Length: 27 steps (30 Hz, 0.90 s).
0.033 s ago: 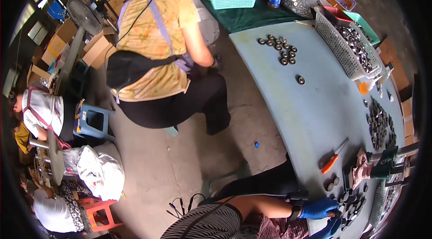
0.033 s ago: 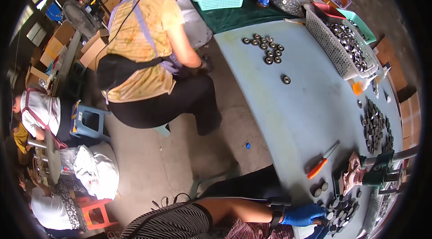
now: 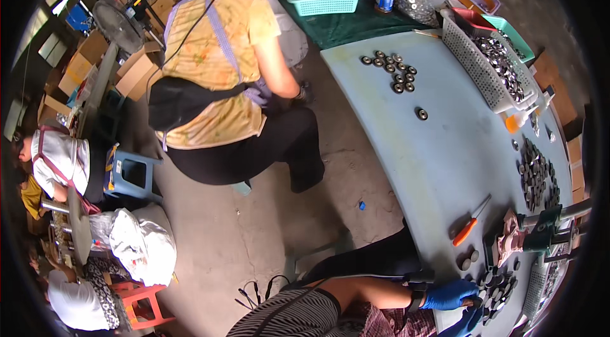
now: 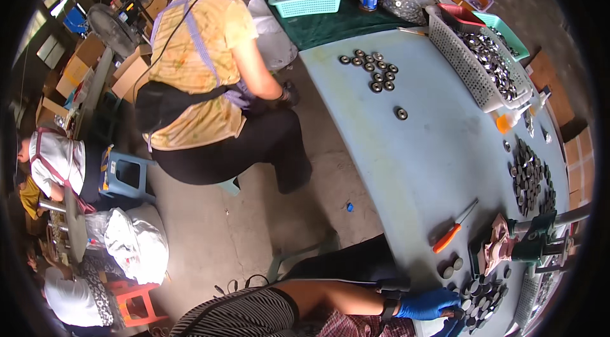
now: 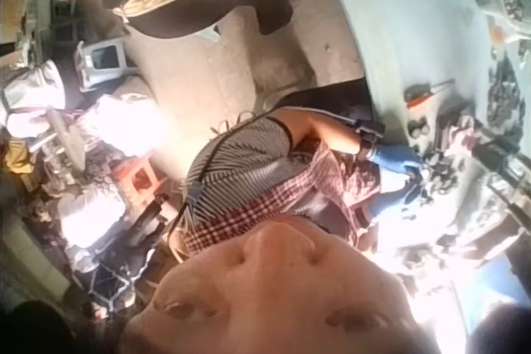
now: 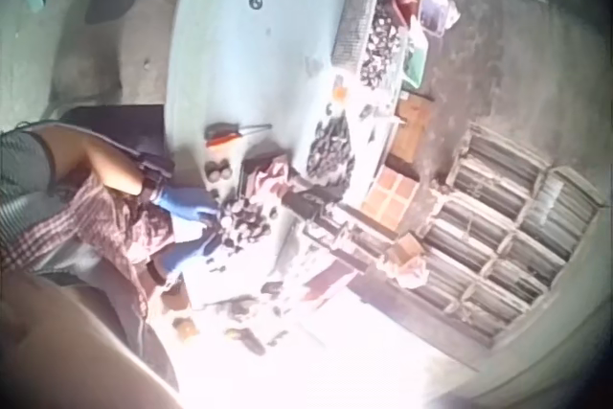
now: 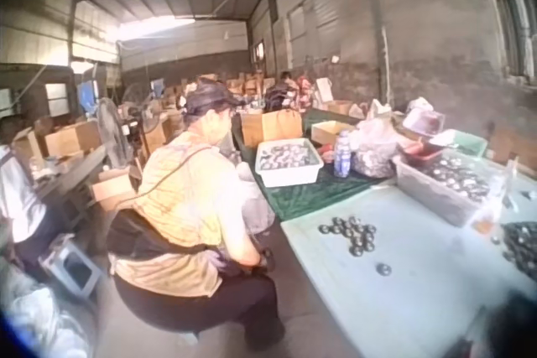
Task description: Assembling small circular components using a hand press and checking them with a screwdriver.
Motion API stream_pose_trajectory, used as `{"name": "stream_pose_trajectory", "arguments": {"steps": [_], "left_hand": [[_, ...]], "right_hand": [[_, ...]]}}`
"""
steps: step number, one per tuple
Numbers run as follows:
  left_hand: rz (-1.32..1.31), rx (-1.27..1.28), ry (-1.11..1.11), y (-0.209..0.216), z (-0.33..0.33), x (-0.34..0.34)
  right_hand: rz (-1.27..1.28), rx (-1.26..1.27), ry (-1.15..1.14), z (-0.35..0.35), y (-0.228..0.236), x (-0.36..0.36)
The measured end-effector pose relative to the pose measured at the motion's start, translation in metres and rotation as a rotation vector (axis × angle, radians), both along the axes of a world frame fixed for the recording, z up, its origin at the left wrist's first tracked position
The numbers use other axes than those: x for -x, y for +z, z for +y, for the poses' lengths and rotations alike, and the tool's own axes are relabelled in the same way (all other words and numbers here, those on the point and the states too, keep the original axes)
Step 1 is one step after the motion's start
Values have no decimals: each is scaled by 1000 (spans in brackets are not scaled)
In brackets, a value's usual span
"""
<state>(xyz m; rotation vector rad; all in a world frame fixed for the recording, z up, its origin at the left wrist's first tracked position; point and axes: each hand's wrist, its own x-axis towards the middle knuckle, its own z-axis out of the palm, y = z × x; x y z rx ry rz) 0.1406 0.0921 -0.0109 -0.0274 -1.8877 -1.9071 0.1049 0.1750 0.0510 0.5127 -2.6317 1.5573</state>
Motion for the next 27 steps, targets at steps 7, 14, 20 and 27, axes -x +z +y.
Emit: {"name": "stream_pose_trajectory", "arguments": {"steps": [7, 14, 20, 27], "left_hand": [[25, 21, -23, -2, -3, 2], [38, -78, -23, -1, 0, 5], [36, -85, -1, -10, 8, 10], [48, -12, 14, -11, 4, 9]], "right_hand": [[-28, 9, -30, 5, -4, 7], [-59, 11, -62, 10, -9, 12], [-68, 16, -59, 9, -11, 13], [-63, 30, -59, 6, -11, 11]]}}
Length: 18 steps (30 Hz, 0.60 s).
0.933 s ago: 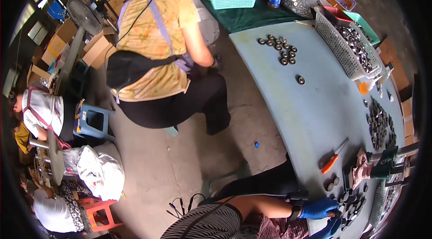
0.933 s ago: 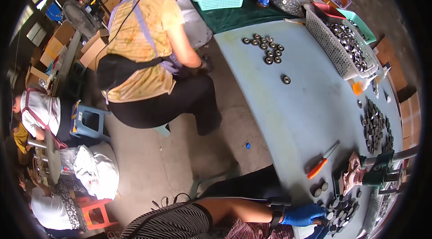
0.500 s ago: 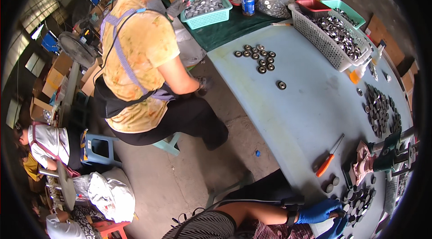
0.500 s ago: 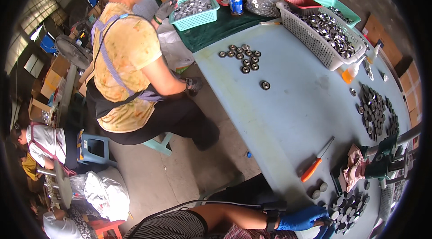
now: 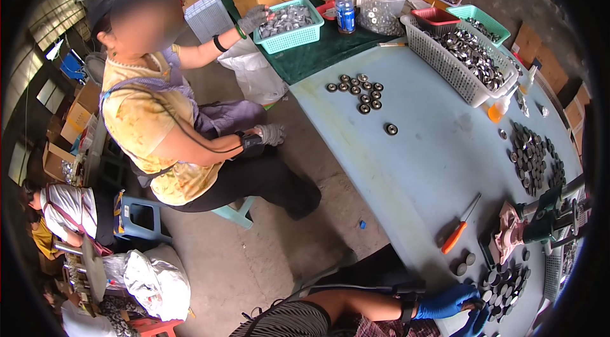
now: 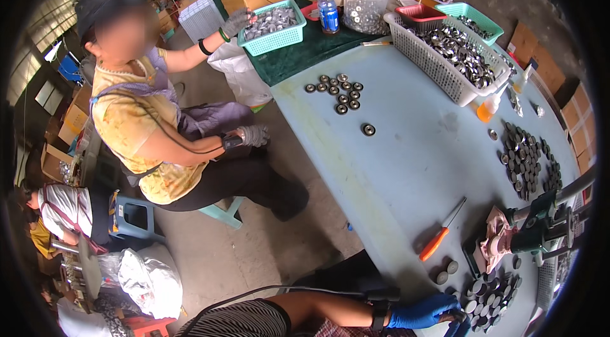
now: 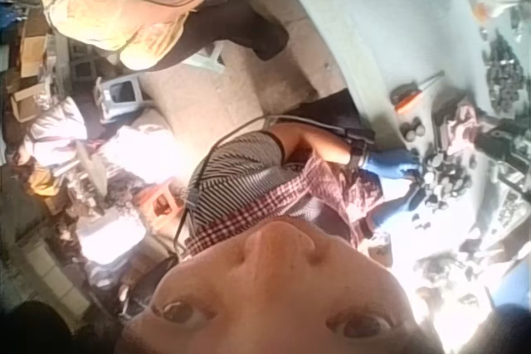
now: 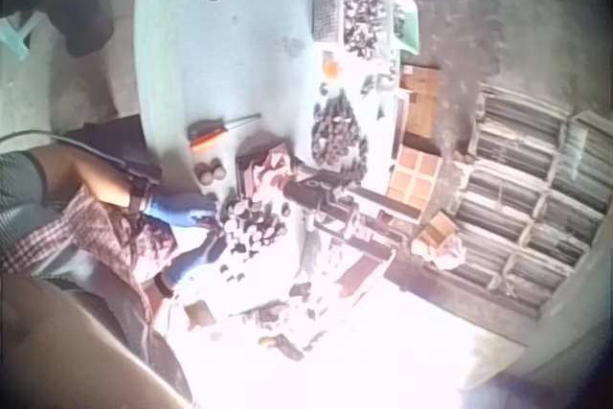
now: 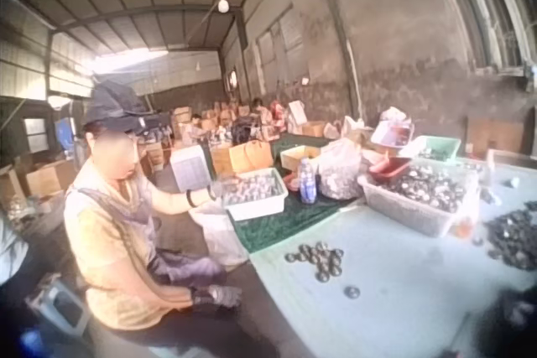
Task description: Assembling small circular components using a hand press and checking them with a screwdriver.
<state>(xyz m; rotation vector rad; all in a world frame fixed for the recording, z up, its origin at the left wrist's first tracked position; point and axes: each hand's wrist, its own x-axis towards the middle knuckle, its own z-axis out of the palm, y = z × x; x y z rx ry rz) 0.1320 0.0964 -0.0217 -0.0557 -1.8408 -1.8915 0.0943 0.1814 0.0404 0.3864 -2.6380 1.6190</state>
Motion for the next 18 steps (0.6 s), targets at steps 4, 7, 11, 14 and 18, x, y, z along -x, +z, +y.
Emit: {"name": "stream_pose_trajectory", "arguments": {"steps": [4, 7, 11, 14, 18], "left_hand": [[-1, 23, -27, 2, -4, 0], [-34, 75, -51, -2, -5, 0], [42, 323, 151, 6, -6, -12], [0, 153, 84, 10, 6, -11], [-19, 219, 88, 19, -5, -18]], "right_hand": [[-3, 17, 13, -2, 4, -4], [4, 30, 17, -3, 7, -5], [-8, 18, 9, -1, 8, -6], [6, 31, 33, 2, 17, -14], [8, 39, 22, -5, 15, -15]]}}
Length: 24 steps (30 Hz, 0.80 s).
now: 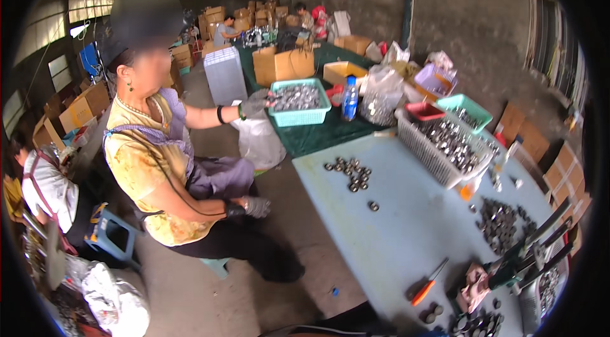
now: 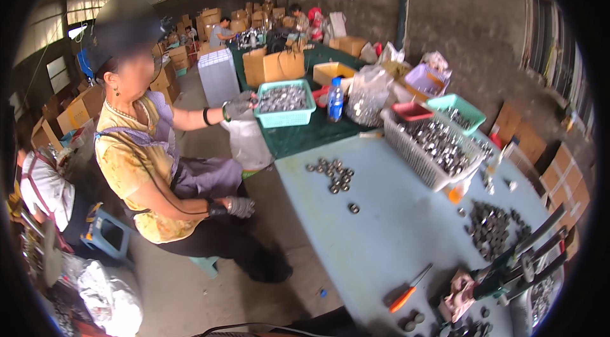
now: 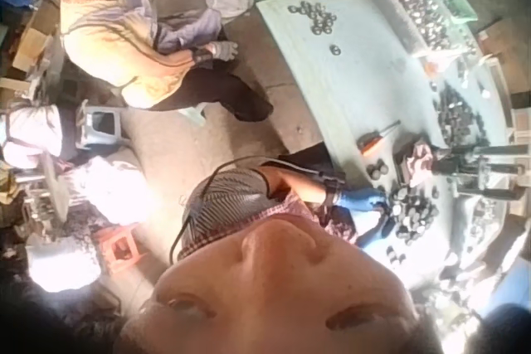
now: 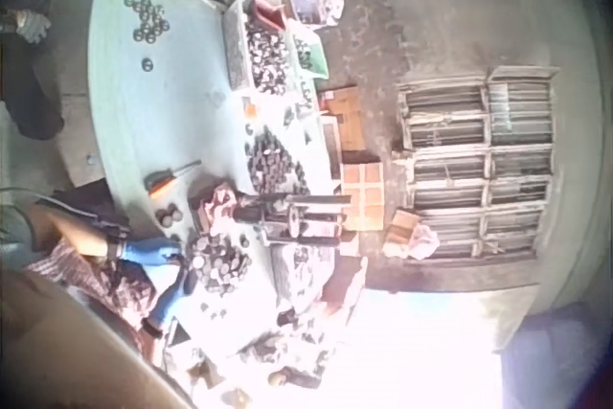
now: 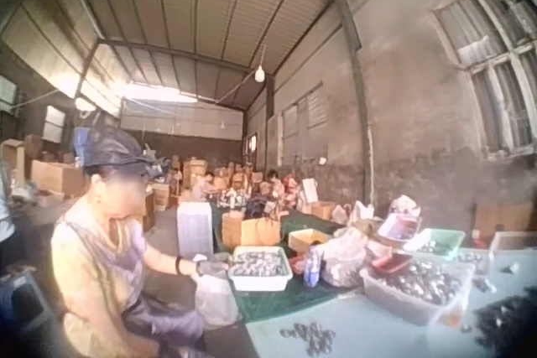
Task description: Assembling small circular components using a hand press and checking them with a screwdriver.
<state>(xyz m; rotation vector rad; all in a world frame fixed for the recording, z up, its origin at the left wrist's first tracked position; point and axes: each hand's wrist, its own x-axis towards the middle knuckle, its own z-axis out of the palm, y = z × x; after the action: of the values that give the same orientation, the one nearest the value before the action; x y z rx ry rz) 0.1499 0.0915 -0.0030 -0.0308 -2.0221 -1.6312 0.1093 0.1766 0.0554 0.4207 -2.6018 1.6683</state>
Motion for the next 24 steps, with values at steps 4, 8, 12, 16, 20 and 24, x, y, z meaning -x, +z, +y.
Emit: {"name": "stream_pose_trajectory", "arguments": {"steps": [4, 8, 12, 16, 20, 24], "left_hand": [[-105, -51, -32, 1, 1, 0], [-86, -49, -51, -9, 6, 1], [-7, -82, -134, -11, 14, 1], [109, -279, -281, 8, 6, -6], [126, -36, -102, 42, -6, -12], [139, 141, -106, 74, -21, -11]], "right_hand": [[-1, 1, 12, 4, -2, -2], [7, 13, 22, 12, 1, -3], [7, 24, -29, 37, -4, -7], [-5, 172, 30, 88, -45, 1], [-191, 335, 50, 56, 23, -29], [-63, 398, 155, 51, 39, -25]]}}
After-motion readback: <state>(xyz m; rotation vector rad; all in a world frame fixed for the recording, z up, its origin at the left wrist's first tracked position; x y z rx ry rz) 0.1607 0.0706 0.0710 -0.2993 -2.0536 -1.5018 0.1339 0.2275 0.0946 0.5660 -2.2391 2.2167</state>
